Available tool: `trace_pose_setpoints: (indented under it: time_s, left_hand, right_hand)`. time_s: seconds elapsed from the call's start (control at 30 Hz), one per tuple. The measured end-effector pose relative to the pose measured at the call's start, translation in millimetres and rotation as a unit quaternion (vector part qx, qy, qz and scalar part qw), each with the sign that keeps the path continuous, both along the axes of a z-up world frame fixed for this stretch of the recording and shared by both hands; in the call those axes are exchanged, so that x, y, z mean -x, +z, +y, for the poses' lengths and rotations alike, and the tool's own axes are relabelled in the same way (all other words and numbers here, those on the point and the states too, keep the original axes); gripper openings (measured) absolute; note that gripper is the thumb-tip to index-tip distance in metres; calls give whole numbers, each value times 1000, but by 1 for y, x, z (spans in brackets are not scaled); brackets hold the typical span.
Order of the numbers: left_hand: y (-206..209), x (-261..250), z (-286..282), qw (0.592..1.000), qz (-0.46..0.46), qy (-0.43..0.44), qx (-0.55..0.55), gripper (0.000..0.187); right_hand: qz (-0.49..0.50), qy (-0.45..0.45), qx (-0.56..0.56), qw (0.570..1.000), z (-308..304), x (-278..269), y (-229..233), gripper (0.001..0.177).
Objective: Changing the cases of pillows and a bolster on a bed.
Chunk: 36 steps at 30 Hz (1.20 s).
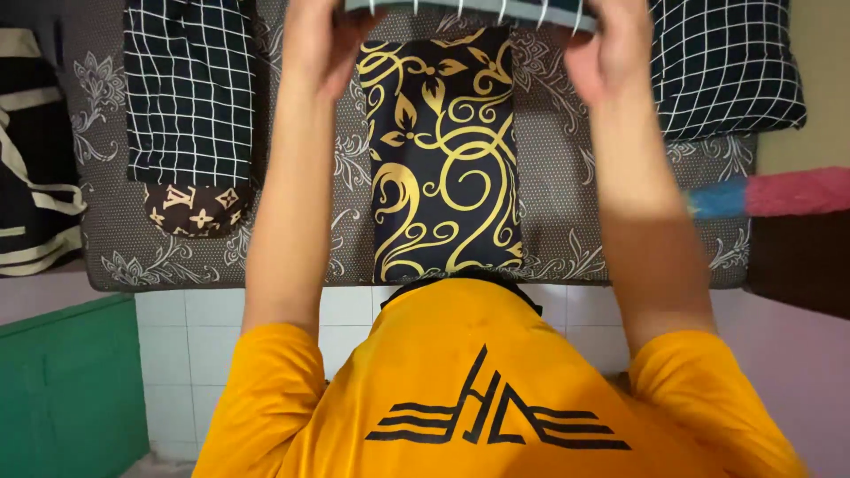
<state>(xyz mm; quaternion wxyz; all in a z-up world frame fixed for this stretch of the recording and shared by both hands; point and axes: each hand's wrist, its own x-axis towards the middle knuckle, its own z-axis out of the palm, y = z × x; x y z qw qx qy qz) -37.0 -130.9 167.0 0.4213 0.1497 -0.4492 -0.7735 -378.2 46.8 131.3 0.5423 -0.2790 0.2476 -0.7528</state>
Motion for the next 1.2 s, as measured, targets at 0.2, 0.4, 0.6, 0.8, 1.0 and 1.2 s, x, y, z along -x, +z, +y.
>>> trace_pose_setpoints:
  time_s: [0.2, 0.4, 0.6, 0.8, 1.0, 1.2]
  left_hand:
    - [-77, -53, 102, 967, -174, 79, -166, 28]
    - [-297, -120, 187, 844, -452, 97, -271, 20]
    - [-328, -142, 227, 856, -407, 112, -299, 13]
    - [-269, -150, 219, 878, -418, 75, -222, 18]
    - [-308, -175, 234, 867, -472, -7, -159, 21]
    - [-387, -188, 253, 771, -633, 4, -72, 39]
  right_hand:
    - [-30, -27, -219, 975, 66, -69, -81, 32]
    - [-19, 69, -436, 897, 129, -123, -273, 43]
    - [76, 92, -487, 865, 157, -132, -293, 34]
    - [110, 109, -425, 892, 158, -123, -241, 29]
    - [156, 122, -388, 900, 190, -135, -292, 45]
    - [353, 83, -462, 809, 218, -143, -365, 56]
